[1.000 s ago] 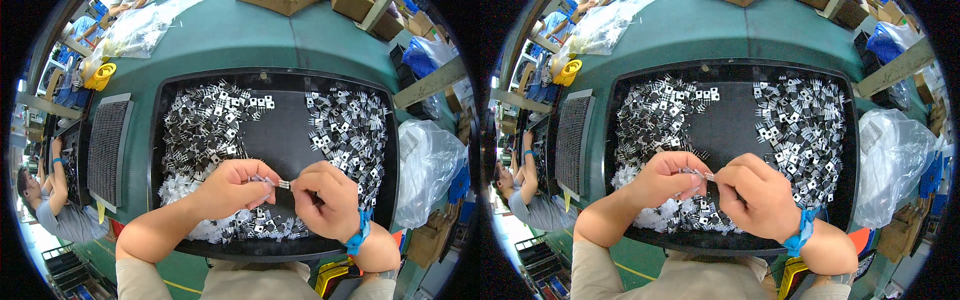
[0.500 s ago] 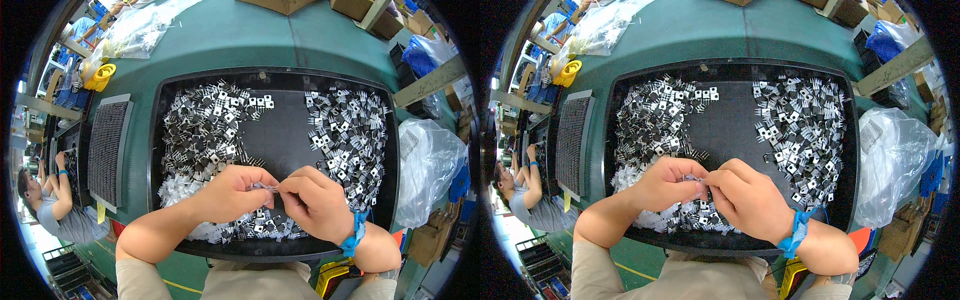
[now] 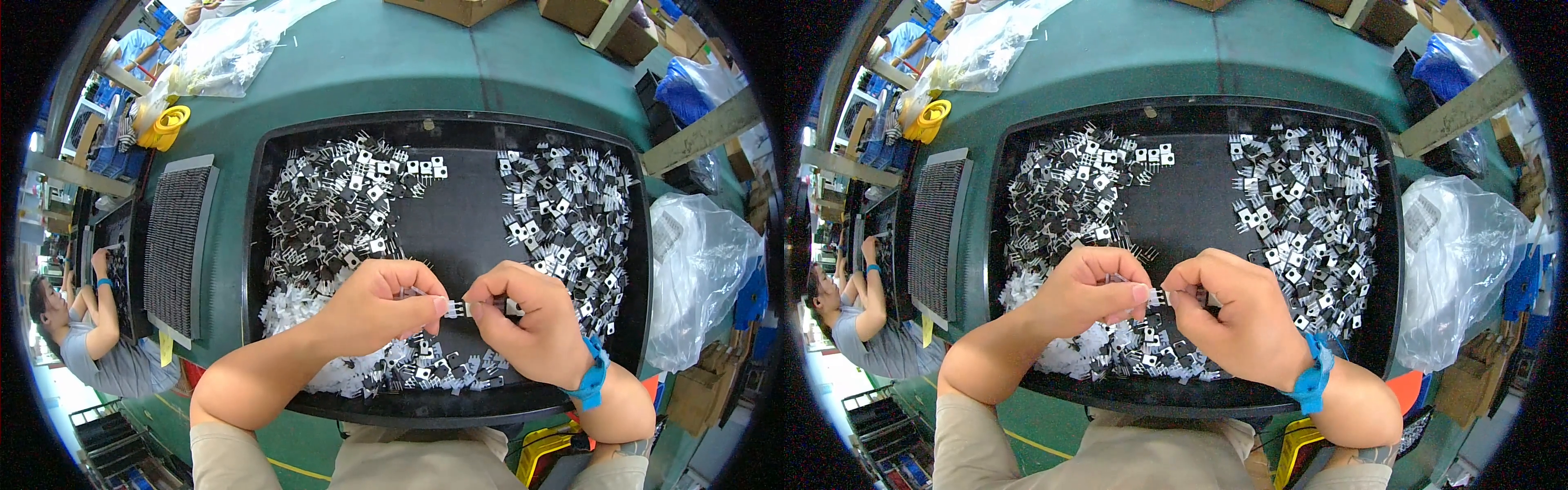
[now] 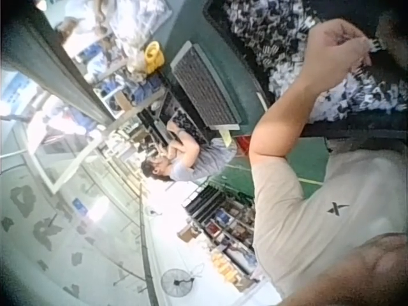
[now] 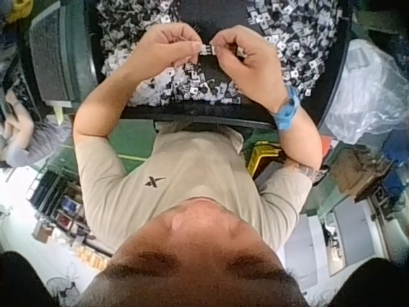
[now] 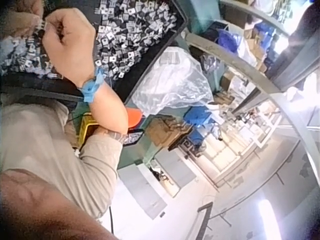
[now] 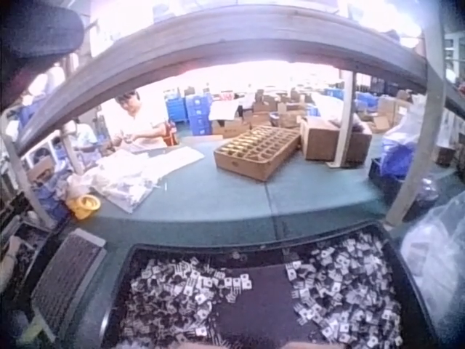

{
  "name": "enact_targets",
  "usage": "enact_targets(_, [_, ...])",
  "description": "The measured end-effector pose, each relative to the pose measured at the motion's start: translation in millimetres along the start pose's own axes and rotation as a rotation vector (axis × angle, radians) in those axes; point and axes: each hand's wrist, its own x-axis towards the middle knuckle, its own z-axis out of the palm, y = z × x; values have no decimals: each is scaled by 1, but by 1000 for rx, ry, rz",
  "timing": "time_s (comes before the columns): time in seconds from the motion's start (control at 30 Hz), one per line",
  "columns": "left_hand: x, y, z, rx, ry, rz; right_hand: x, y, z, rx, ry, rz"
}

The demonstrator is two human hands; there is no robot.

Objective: The person sorts and inspects small electronic components by hand, taking them from a large tray at an industrial workstation.

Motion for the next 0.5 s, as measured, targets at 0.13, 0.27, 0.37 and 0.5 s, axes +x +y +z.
enact_targets(0.13, [-2, 9, 4, 107, 12, -58, -2, 2, 4, 51, 49, 61])
enact_targets(0.27, [0, 3, 3, 86, 2, -62, -2, 4, 11, 65, 18, 38])
enact_targets(0.37, [0, 2, 3, 124, 19, -74, 0, 7, 10, 76, -20, 65])
enact_targets(0.5, [1, -1, -1, 60, 21, -59, -1, 6, 10, 121, -26, 153])
